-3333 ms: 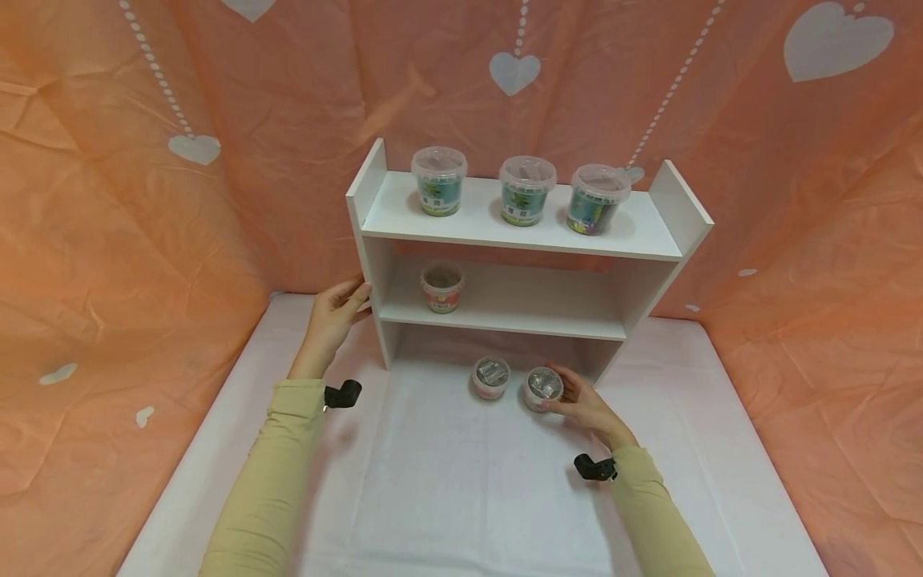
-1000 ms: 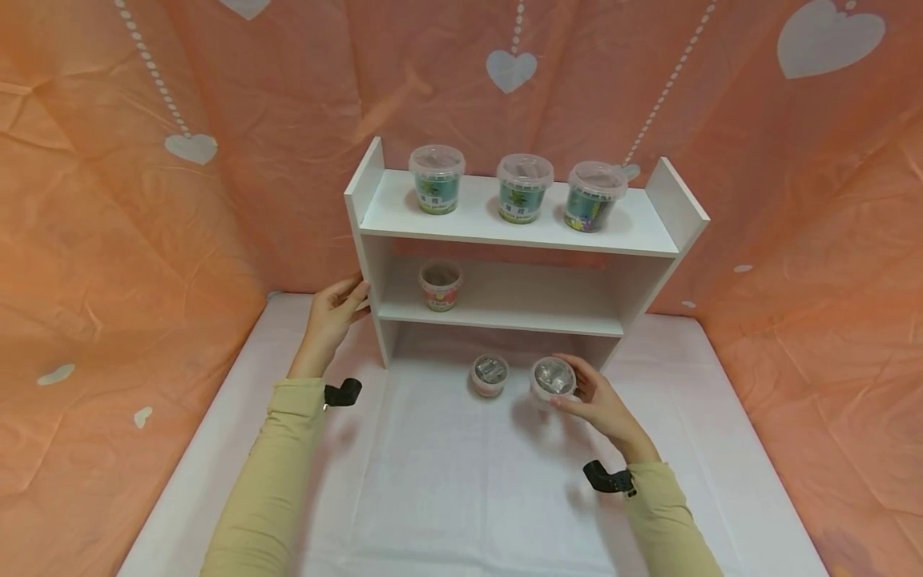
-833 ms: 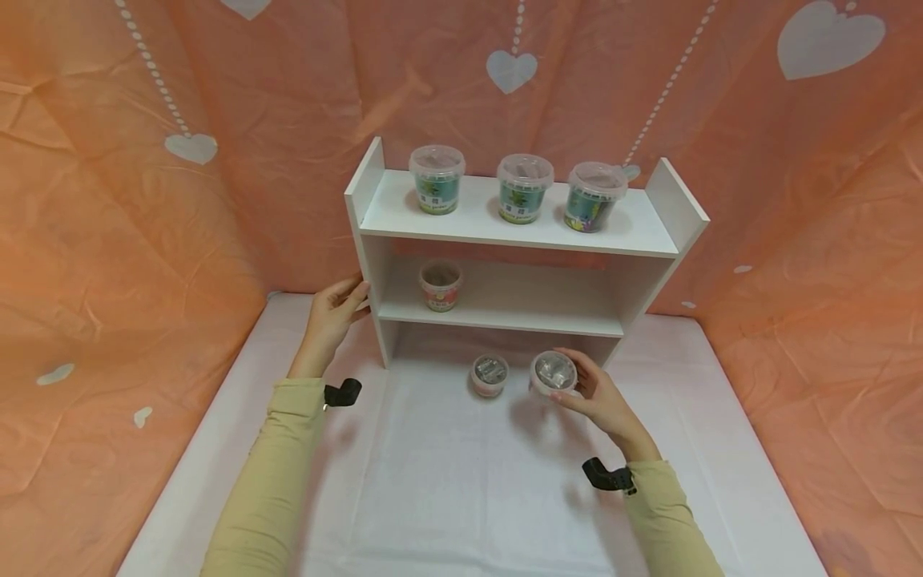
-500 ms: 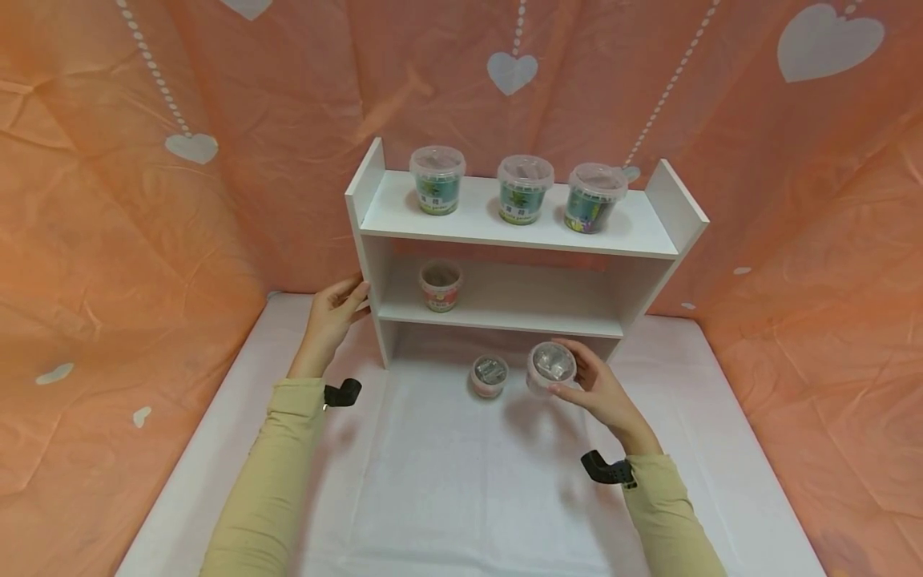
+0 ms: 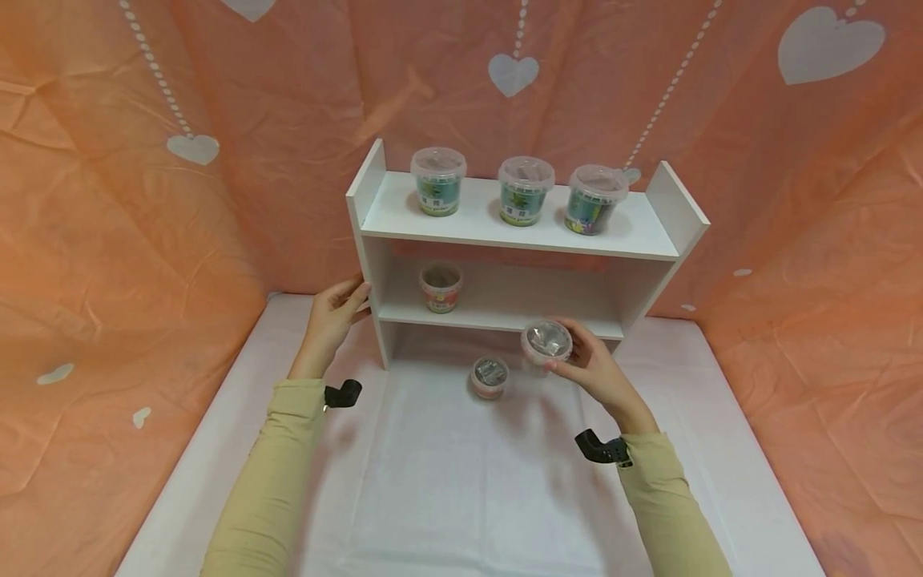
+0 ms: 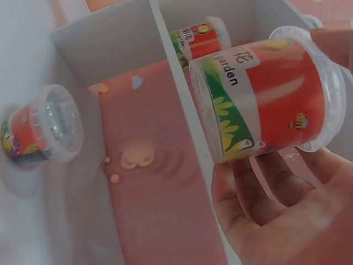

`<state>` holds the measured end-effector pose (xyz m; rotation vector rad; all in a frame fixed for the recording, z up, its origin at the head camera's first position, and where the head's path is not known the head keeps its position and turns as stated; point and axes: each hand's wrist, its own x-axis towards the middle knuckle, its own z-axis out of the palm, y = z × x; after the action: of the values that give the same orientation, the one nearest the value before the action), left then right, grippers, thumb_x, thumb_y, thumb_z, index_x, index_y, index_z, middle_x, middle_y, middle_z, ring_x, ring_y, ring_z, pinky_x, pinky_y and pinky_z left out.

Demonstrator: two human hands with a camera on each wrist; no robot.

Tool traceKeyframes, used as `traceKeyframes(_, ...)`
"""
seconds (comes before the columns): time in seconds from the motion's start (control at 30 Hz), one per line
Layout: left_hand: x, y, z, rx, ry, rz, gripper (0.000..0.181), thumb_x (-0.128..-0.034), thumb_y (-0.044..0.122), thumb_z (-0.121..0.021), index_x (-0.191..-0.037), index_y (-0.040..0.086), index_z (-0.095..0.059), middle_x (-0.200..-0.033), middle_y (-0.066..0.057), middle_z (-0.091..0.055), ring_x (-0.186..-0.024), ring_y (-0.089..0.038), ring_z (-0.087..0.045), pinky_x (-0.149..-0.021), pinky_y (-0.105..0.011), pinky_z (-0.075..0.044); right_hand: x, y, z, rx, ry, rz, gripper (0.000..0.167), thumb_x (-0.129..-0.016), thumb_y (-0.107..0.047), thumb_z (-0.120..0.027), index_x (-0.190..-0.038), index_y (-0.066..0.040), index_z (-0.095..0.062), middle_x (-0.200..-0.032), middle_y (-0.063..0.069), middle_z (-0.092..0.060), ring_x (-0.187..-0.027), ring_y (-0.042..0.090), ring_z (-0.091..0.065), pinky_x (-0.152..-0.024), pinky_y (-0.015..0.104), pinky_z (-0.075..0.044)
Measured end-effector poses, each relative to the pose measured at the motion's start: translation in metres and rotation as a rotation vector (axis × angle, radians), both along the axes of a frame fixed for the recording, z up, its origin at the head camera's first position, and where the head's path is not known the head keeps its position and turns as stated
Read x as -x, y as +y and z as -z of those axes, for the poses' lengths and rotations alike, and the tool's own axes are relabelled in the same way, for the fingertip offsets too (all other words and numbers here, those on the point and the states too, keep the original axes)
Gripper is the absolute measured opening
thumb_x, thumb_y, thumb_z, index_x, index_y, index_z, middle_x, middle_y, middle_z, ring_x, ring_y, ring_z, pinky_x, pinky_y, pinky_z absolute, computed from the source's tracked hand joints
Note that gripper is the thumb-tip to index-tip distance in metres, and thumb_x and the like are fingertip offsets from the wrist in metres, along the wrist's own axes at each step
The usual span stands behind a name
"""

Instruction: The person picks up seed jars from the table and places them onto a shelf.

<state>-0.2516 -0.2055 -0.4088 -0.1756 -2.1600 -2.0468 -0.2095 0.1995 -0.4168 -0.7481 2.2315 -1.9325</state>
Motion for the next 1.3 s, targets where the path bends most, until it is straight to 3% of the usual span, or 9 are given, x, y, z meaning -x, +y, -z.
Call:
traceKeyframes(0.23,-0.004,0.002,-0.006,-0.013,-0.012,0.004,0.050,-0.0978,0.024,-0.056,-0.140,-0.001,-0.046,-0.141,-0.018,-0.045,-0.123,-0.034,-0.049,-0.097,-0.046,-0.046,0.008,-0.007,-0.012,-0.027,-0.007,0.024,0.064,-0.086,0.000,-0.070,-0.142,-0.005,-0.040,-0.134,0.013,-0.047,-0.117,0.022,-0.050,-0.093,0.024,-0.046)
traceKeyframes(0.5,0.000,0.001,-0.001,-0.014,-0.007,0.008,0.050,-0.0981,0.023,-0.055,-0.141,0.000,-0.044,-0.142,-0.018,-0.044,-0.123,-0.035,-0.048,-0.097,-0.048,-0.045,0.021,-0.016,-0.022,-0.015,0.005,0.056,0.063,-0.085,-0.001,-0.071,-0.141,-0.005,-0.042,-0.132,0.012,-0.049,-0.116,0.022,-0.050,-0.094,0.025,-0.045)
traceKeyframes(0.77,0.000,0.001,-0.001,-0.033,-0.018,0.007,0.046,-0.0987,0.018,-0.054,-0.140,0.000,-0.045,-0.142,-0.019,-0.044,-0.124,-0.036,-0.048,-0.097,-0.049,-0.045,0.034,-0.021,-0.027,-0.041,0.001,0.084,0.060,-0.086,0.001,-0.069,-0.140,-0.001,-0.042,-0.131,0.017,-0.050,-0.112,0.022,-0.051,-0.090,0.025,-0.047)
traceKeyframes(0.97,0.002,0.000,0.001,-0.052,-0.017,0.016,0.047,-0.0990,0.016,-0.054,-0.141,-0.002,-0.043,-0.142,-0.021,-0.043,-0.124,-0.038,-0.047,-0.098,-0.050,-0.044,0.045,-0.025,-0.027,-0.060,-0.036,0.093,0.061,-0.088,-0.004,-0.069,-0.143,-0.007,-0.041,-0.135,0.014,-0.048,-0.113,0.023,-0.049,-0.088,0.026,-0.047)
traceKeyframes(1.1,0.001,0.000,0.001,-0.055,-0.013,0.013,0.047,-0.0985,0.018,-0.055,-0.140,0.000,-0.045,-0.142,-0.019,-0.044,-0.123,-0.035,-0.048,-0.098,-0.048,-0.045,0.050,-0.029,-0.026,-0.043,-0.025,0.084,0.063,-0.088,0.000,-0.067,-0.144,-0.004,-0.039,-0.135,0.018,-0.047,-0.112,0.022,-0.050,-0.089,0.026,-0.046)
traceKeyframes(1.3,-0.006,0.004,-0.011,-0.063,-0.018,0.022,0.047,-0.0987,0.015,-0.054,-0.140,-0.004,-0.043,-0.142,-0.023,-0.043,-0.123,-0.035,-0.049,-0.099,-0.052,-0.042,0.049,-0.038,-0.033,-0.073,-0.003,0.099,0.063,-0.086,0.006,-0.066,-0.142,0.003,-0.038,-0.132,0.025,-0.048,-0.108,0.018,-0.052,-0.087,0.023,-0.046)
